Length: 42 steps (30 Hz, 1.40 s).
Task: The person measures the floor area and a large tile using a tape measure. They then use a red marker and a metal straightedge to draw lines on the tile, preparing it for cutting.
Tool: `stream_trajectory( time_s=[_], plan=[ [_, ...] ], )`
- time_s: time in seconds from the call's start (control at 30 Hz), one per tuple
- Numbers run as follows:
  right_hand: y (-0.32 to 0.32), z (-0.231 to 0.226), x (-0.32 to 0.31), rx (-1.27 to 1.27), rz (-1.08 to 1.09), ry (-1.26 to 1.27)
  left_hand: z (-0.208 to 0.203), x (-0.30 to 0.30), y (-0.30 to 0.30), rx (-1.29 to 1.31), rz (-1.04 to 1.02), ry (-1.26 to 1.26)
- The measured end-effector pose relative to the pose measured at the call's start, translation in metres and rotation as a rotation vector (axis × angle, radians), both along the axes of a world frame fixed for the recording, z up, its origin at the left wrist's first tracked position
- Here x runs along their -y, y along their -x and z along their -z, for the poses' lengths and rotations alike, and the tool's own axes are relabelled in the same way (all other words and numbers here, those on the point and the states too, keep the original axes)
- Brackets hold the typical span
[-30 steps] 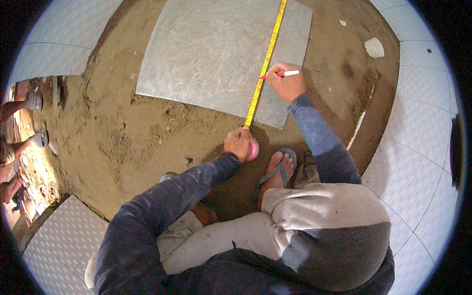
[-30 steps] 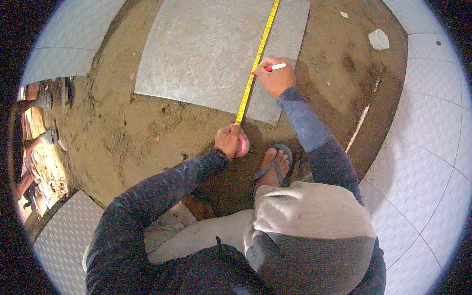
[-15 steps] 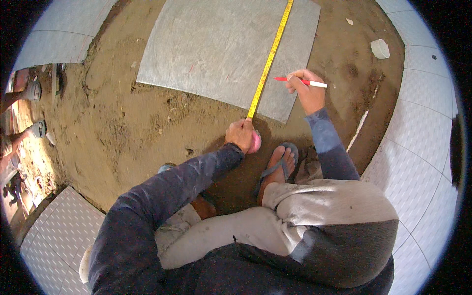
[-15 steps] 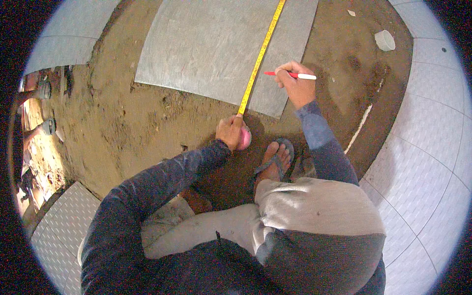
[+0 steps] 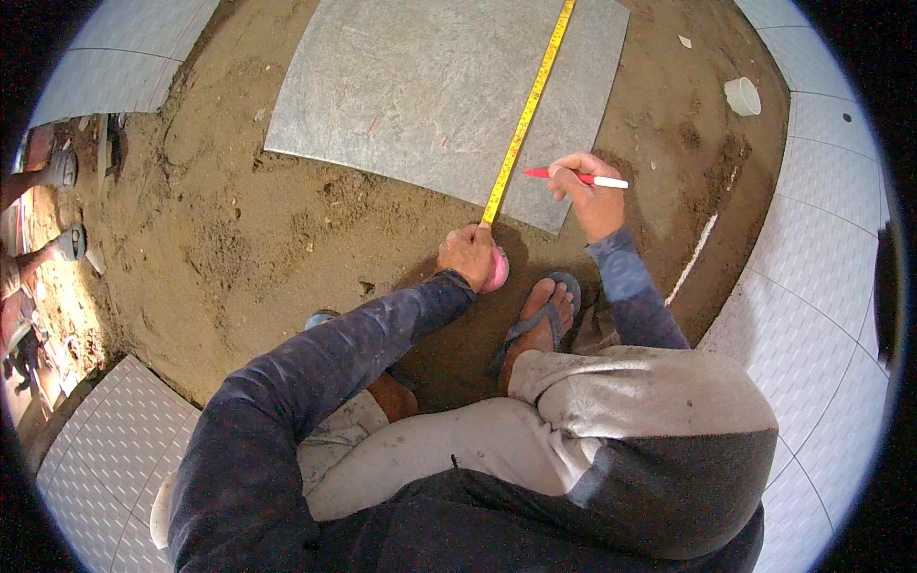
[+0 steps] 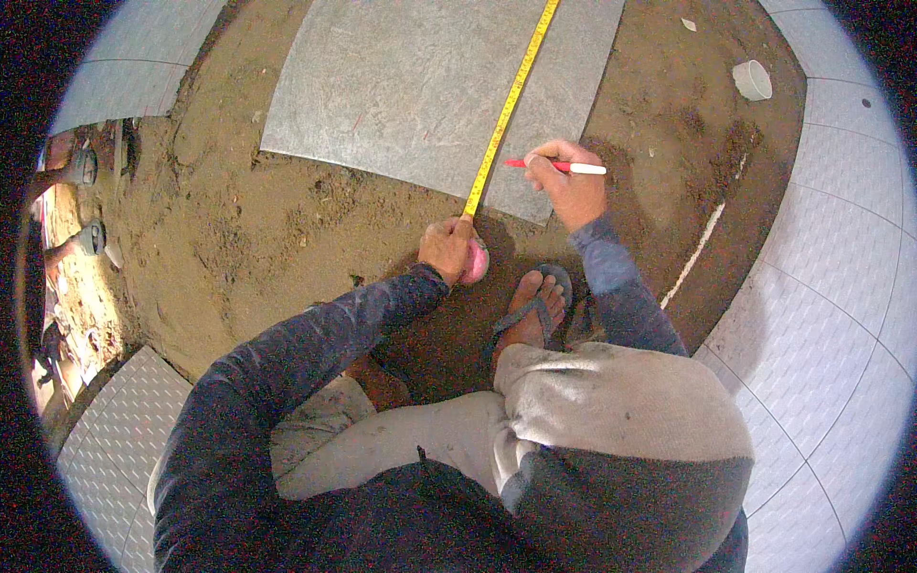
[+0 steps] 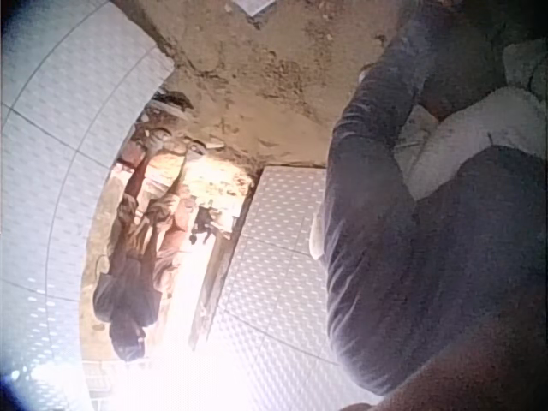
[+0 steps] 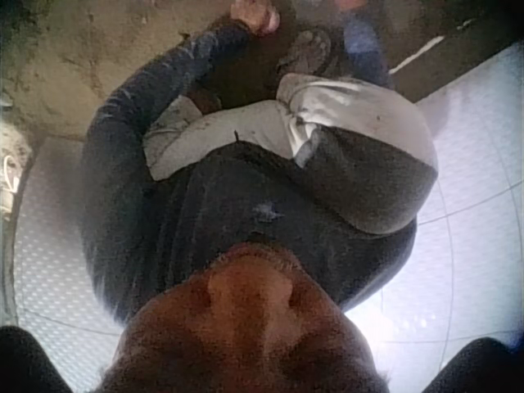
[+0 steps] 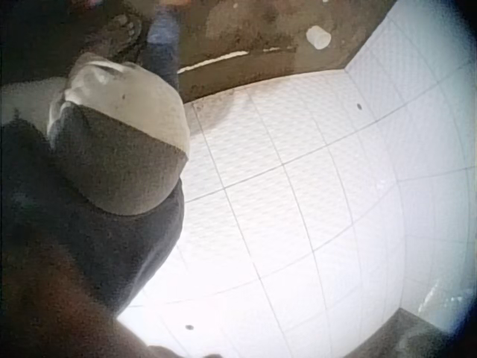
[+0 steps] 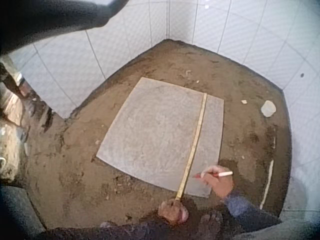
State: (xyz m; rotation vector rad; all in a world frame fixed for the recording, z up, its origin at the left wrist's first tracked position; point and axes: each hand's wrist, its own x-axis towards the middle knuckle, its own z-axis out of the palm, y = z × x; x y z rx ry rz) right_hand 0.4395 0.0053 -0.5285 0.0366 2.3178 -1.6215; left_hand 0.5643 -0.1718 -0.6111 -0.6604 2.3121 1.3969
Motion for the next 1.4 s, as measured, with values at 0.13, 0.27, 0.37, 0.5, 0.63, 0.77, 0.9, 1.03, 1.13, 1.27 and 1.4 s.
stream_trajectory(
  time_s=[0.13, 0.27, 0.37, 0.5, 0.63, 0.77, 0.9, 1.03, 1.13, 1.27, 1.4],
  plan=[
    [-0.004, -0.005, 0.004, 0.011, -0.015, 0.01, -0.004, -0.001, 0.001, 0.028, -0.025, -0.021],
    [-0.01, 0.0, 0.005, 0.029, -0.056, -0.006, -0.009, 0.001, 0.003, 0.053, -0.03, -0.056],
    [-0.017, 0.008, 0.007, 0.016, -0.105, -0.032, -0.012, 0.001, 0.003, 0.06, -0.024, -0.065],
    [-0.025, 0.006, 0.017, -0.022, -0.161, -0.107, -0.009, 0.001, 0.003, 0.037, -0.024, -0.06],
    [-0.031, 0.007, 0.025, -0.046, -0.172, -0.114, -0.01, 0.002, 0.004, 0.048, -0.012, -0.017],
    [-0.035, 0.006, 0.027, -0.111, -0.176, -0.136, -0.017, 0.002, 0.008, 0.119, 0.003, -0.065],
    [-0.035, 0.0, 0.032, -0.11, -0.19, -0.169, -0.01, 0.002, 0.004, 0.013, 0.014, 0.025],
    [-0.036, 0.0, 0.03, -0.113, -0.188, -0.188, -0.012, 0.0, 0.006, 0.042, 0.023, 0.053],
    [-0.036, -0.001, 0.031, -0.097, -0.19, -0.187, -0.011, 0.001, 0.006, 0.058, 0.024, 0.034],
    [-0.037, -0.002, 0.033, -0.089, -0.18, -0.165, -0.017, 0.001, 0.008, 0.087, 0.008, 0.003],
    [-0.039, 0.008, 0.033, -0.105, -0.193, -0.148, -0.016, 0.001, 0.008, 0.077, 0.0, -0.009]
  ],
)
